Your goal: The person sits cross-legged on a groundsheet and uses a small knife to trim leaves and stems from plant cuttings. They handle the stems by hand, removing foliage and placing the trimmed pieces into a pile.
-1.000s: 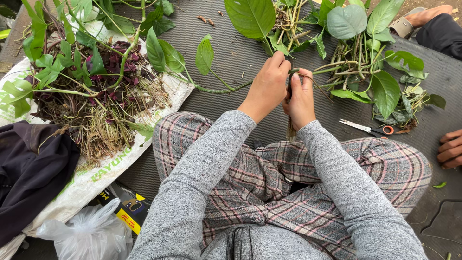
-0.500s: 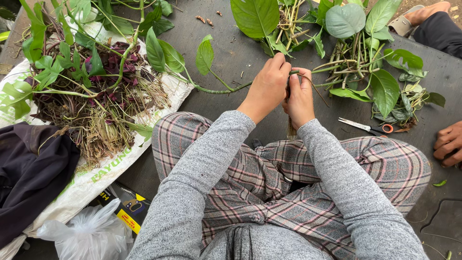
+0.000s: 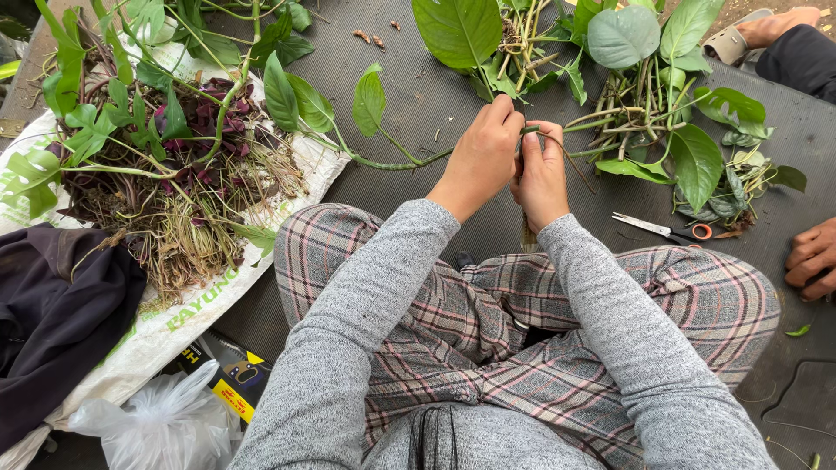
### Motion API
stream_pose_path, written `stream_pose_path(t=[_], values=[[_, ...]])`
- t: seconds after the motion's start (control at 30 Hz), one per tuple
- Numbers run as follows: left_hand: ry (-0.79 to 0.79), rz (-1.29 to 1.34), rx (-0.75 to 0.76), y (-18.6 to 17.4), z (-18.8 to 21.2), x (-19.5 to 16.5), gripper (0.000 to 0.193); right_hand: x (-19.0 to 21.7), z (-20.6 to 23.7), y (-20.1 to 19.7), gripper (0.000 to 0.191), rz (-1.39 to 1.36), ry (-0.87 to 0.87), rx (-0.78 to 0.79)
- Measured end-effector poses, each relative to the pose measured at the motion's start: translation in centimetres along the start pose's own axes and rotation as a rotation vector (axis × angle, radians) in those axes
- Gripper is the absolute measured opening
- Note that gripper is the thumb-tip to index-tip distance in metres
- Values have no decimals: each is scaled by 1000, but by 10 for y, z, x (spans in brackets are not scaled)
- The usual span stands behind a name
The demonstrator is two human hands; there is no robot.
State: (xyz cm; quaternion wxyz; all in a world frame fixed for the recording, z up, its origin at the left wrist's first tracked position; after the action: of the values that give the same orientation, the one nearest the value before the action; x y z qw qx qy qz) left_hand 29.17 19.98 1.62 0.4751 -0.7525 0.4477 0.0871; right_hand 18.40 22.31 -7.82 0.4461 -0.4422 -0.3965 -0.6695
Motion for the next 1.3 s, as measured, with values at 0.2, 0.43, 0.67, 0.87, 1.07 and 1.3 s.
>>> stream_pose_path(t=[0.2,0.43,0.67,0.87,1.07,1.3], values=[[22,8,-28,-6,-3,-5,19,-2,-5,-3,18,-13,-1,-12],[3,144,-92,-18,-6,-10,14,-8,-17,-25,22,44,164,-101],[-121,223,-64,-38,-21,36,34,-13,10,14,32,1284,-236,459],[-133,220,7,-43,-24,47,58,-35,41,6,38,1726,110,746],[-175,213,64,-43,-22,50,63,85,-9,-61,58,1368,-238,-131],[-154,226,158,-25,-19,43,65,77,-12,-90,68,1383,-187,-226]])
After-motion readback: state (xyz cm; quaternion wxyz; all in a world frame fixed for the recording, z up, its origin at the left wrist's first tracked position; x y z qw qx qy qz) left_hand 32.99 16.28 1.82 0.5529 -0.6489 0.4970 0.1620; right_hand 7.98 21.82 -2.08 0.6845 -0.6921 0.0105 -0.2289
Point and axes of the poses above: each hand's wrist, its own z-axis away from the middle knuckle, its own y-axis out of the palm, x = y × z, the point moved 8 cm from there along -z, towards the middle knuckle, and after that the axes turned 7 degrees about -x, right-handed, at the moved point
